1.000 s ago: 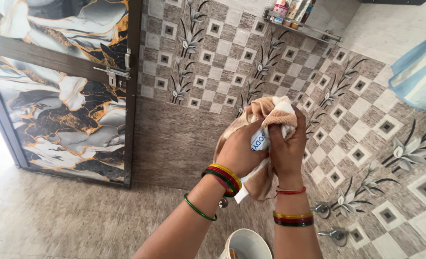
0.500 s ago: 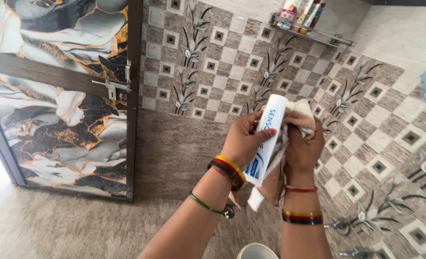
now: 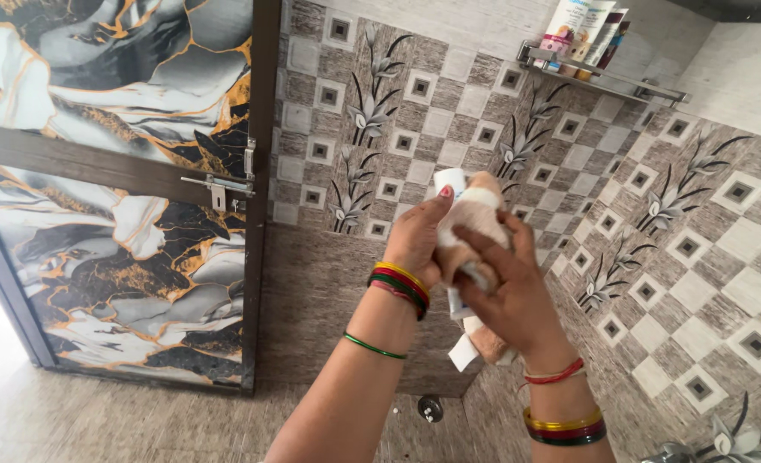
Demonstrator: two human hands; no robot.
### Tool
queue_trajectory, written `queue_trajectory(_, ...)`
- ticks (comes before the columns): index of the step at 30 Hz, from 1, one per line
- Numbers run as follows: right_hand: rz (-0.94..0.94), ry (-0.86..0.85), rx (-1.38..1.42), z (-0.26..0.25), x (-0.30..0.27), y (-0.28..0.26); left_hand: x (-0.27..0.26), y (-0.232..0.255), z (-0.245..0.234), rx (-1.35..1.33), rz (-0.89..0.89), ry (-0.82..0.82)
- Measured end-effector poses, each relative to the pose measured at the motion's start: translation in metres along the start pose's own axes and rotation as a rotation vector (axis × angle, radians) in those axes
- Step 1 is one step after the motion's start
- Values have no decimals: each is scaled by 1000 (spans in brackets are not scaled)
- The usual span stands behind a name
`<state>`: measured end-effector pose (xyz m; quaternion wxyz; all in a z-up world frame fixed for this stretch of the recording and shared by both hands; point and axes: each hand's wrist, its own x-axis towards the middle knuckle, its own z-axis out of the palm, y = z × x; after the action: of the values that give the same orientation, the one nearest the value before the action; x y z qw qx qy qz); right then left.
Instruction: The person wipes various toiletries, including a white tube, a plastic container, and several yellow soap bars, using a cloth. They pick up each item from the floor, wipe it down, and place it on a wall-mounted metal shelf.
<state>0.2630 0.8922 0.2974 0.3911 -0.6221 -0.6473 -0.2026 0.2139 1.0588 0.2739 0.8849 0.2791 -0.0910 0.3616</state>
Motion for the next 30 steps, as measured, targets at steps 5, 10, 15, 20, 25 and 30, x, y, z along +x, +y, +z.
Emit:
queue_trajectory(5,-126,1,142,16,-3,20,25,11,-25,-31,108,-9)
queue_trajectory(10,111,50,117,24,-1,56,64,23,-39,-82,334,21)
queue_trajectory(15,378,195,-115,13,14,87,81,17,-11,-146,276,-47)
queue_trajectory(20,-155,472,-506,-12,36,135,106,1,31,-69,113,-4)
queue_trajectory(25,26,478,-343,-38,55,163,173,-51,49,70,122,-59)
queue_trajectory(30,167,254,-413,-66,84,177,222,-94,65,117,6,32)
